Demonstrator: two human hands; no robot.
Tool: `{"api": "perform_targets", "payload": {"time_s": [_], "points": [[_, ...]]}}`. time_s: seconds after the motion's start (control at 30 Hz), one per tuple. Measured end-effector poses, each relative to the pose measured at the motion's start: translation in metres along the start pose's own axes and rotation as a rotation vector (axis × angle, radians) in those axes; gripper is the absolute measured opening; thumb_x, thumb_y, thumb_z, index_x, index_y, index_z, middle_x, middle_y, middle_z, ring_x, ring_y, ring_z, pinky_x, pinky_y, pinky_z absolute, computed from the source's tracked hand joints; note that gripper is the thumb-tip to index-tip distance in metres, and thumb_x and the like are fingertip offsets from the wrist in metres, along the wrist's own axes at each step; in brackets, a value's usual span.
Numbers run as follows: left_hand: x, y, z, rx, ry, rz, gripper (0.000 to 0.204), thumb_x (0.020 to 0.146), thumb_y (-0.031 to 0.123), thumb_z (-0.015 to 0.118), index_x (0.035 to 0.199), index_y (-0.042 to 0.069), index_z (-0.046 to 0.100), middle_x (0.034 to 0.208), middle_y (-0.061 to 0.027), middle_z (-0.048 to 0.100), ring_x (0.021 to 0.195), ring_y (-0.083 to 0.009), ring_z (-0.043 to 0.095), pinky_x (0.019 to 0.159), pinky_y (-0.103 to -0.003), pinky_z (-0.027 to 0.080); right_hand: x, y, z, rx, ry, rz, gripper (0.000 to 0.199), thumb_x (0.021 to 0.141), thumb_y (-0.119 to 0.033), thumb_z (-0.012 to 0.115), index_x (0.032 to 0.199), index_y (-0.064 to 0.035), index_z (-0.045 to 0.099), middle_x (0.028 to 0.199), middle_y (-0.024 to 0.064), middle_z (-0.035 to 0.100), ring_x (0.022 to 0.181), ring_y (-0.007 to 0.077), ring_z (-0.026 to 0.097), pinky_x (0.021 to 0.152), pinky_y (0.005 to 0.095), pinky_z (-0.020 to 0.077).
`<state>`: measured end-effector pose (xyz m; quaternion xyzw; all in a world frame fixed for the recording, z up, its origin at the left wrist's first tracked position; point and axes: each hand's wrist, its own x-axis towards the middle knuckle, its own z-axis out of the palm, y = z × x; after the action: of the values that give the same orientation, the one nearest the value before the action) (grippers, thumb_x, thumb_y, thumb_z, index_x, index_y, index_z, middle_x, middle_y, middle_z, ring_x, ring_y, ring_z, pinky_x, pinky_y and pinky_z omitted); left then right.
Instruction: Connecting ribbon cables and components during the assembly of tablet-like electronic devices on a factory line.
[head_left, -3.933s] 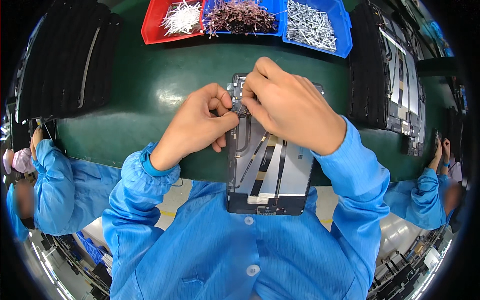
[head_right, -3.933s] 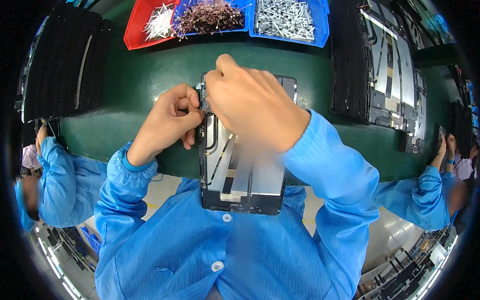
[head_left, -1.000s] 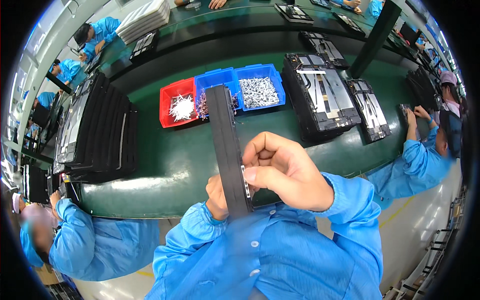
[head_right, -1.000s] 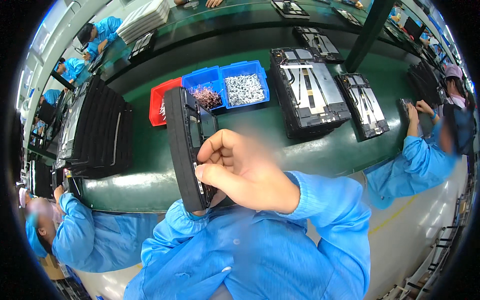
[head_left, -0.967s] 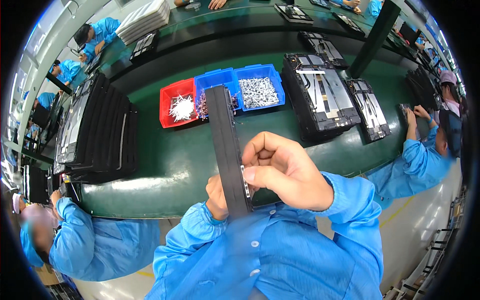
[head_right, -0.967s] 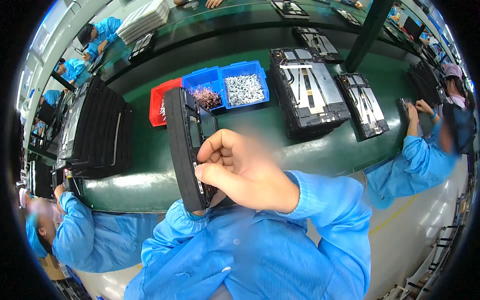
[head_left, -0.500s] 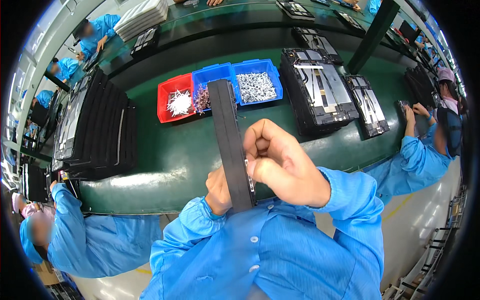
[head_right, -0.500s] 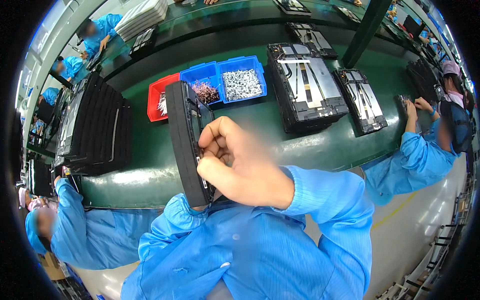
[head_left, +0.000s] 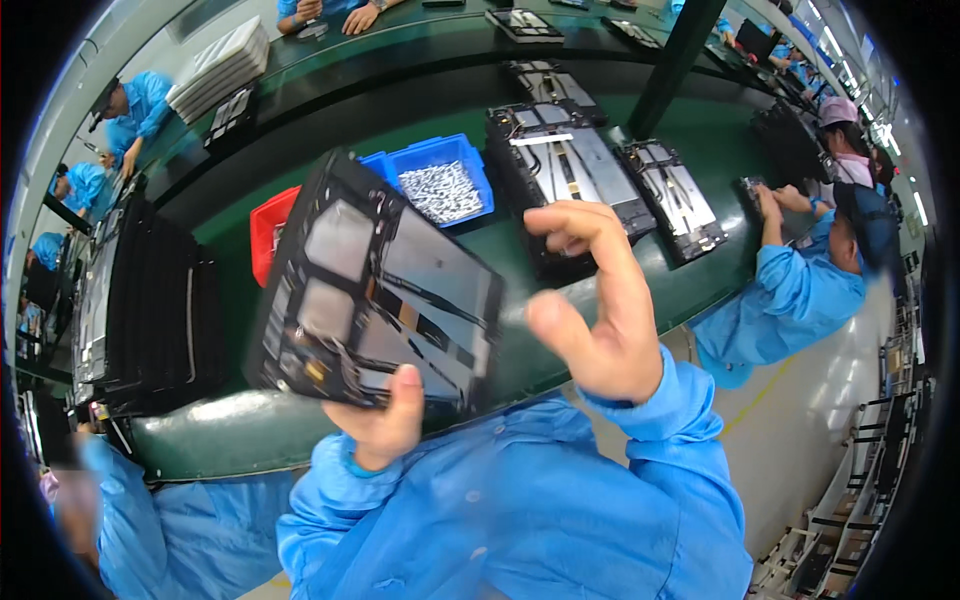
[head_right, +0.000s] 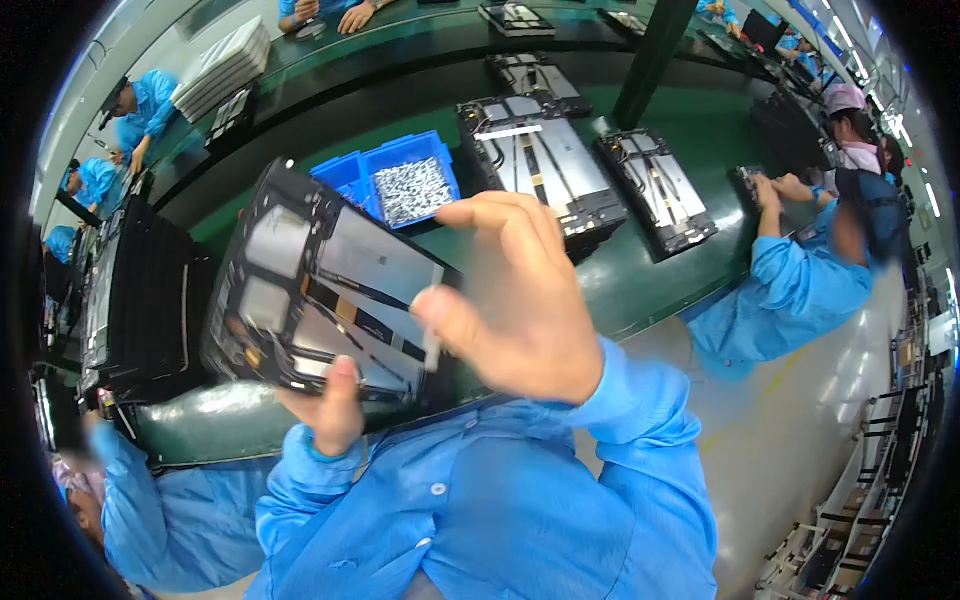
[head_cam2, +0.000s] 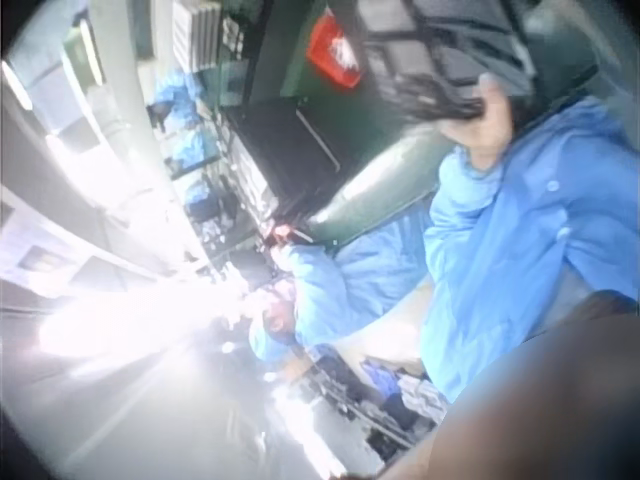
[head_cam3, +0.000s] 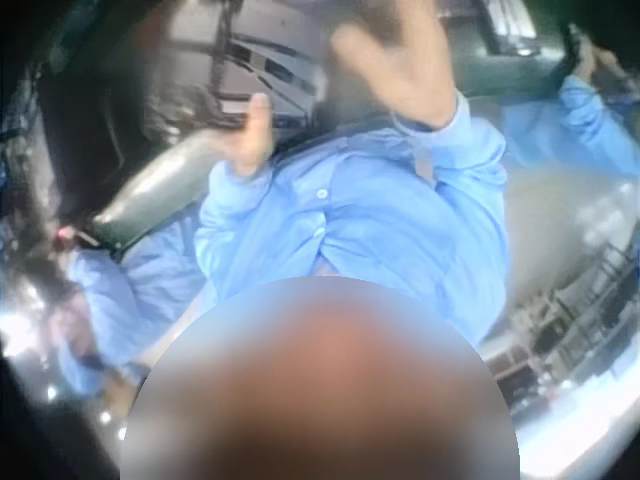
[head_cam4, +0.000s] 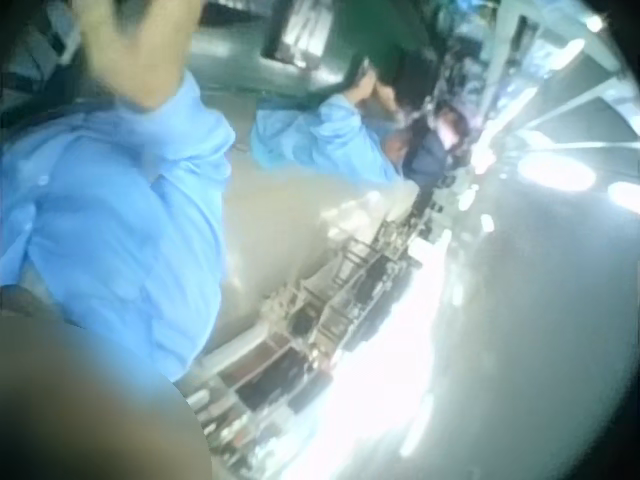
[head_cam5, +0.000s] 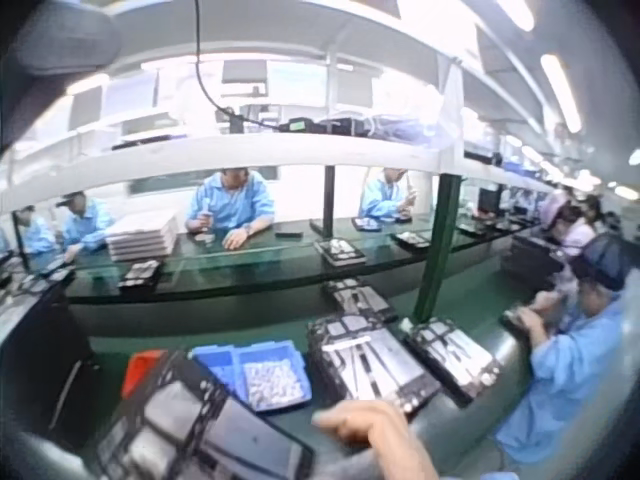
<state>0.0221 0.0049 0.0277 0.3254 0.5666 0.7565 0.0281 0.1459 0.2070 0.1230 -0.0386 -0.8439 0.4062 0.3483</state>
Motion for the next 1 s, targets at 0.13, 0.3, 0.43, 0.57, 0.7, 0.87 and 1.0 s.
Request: {"api": "perform_targets", "payload": {"time_s": [0.13, 0.3, 0.43, 0.57, 0.7, 0.87, 1.0], "points": [[0.057, 0.025, 0.042, -0.428, -0.064, -0.503, 0.056, 0.088, 0.016, 0.065, 0.138, -0.003, 0.050, 0.113, -0.0175, 0.069, 0.096, -0.0259, 0.073, 0.086, -0.039, 0.060, -0.015, 0.030, -0.022, 0.236, -0.111, 0.283, 0.053, 0.102, -0.001, 0.060, 0.152, 0.0038, 0.044, 0.144, 0.0113, 0.057, 0.130, 0.0178, 0.054, 0.108, 0.0320, 0.0441], [0.124, -0.010, 0.108, -0.332, -0.517, -0.591, 0.057, 0.096, 0.039, 0.075, 0.133, 0.001, 0.054, 0.109, -0.0033, 0.069, 0.080, -0.0080, 0.062, 0.054, -0.024, 0.045, -0.011, 0.087, -0.087, 0.382, 0.231, 0.581, 0.051, 0.104, -0.013, 0.064, 0.149, 0.0055, 0.049, 0.131, 0.0117, 0.067, 0.118, 0.0154, 0.064, 0.101, 0.0283, 0.0505], [0.104, -0.075, 0.158, -0.004, -0.396, 0.060, 0.063, 0.102, 0.035, 0.062, 0.138, -0.014, 0.047, 0.111, -0.0296, 0.069, 0.097, -0.0401, 0.070, 0.080, -0.044, 0.056, 0.018, 0.129, -0.115, 0.362, 0.225, 0.596, 0.046, 0.105, -0.017, 0.065, 0.144, 0.0058, 0.055, 0.124, 0.0097, 0.071, 0.106, 0.0127, 0.068, 0.092, 0.0250, 0.0542], [0.112, -0.072, 0.166, 0.301, -0.507, -0.045, 0.079, 0.102, 0.032, 0.058, 0.140, -0.032, 0.031, 0.110, -0.0393, 0.065, 0.100, -0.0490, 0.067, 0.087, -0.050, 0.053, 0.030, 0.155, -0.120, 0.289, 0.193, 0.664, 0.043, 0.106, -0.019, 0.062, 0.142, 0.0038, 0.058, 0.118, 0.0062, 0.071, 0.101, 0.0091, 0.066, 0.088, 0.0233, 0.0532], [0.108, -0.073, 0.168, 0.368, -0.467, -0.071, 0.074, 0.102, 0.026, 0.057, 0.142, -0.030, 0.029, 0.081, -0.0329, 0.066, 0.076, -0.0466, 0.070, 0.073, -0.047, 0.056, 0.037, 0.174, -0.125, 0.103, 0.109, 0.650, 0.047, 0.107, -0.021, 0.062, 0.145, 0.0035, 0.055, 0.111, 0.0022, 0.067, 0.094, 0.0074, 0.059, 0.084, 0.0221, 0.0493], [0.117, -0.066, 0.150, 0.324, -0.599, -0.149, 0.076, 0.105, 0.034, 0.054, 0.140, -0.030, 0.032, 0.083, -0.0373, 0.066, 0.076, -0.0514, 0.069, 0.073, -0.054, 0.055, 0.047, 0.191, -0.154, -0.125, -0.085, 0.645, 0.051, 0.107, -0.031, 0.060, 0.145, 0.0026, 0.056, 0.112, 0.0049, 0.066, 0.093, 0.0113, 0.059, 0.085, 0.0262, 0.0501], [0.115, -0.077, 0.139, 0.327, -0.643, -0.181, 0.074, 0.106, 0.034, 0.053, 0.144, -0.025, 0.032, 0.081, -0.0344, 0.067, 0.073, -0.0501, 0.068, 0.070, -0.054, 0.053, 0.108, 0.247, -0.156, 0.130, 0.161, 0.922, 0.051, 0.107, -0.042, 0.059, 0.134, 0.0008, 0.062, 0.117, 0.0127, 0.067, 0.097, 0.0169, 0.063, 0.084, 0.0316, 0.0544]]}}
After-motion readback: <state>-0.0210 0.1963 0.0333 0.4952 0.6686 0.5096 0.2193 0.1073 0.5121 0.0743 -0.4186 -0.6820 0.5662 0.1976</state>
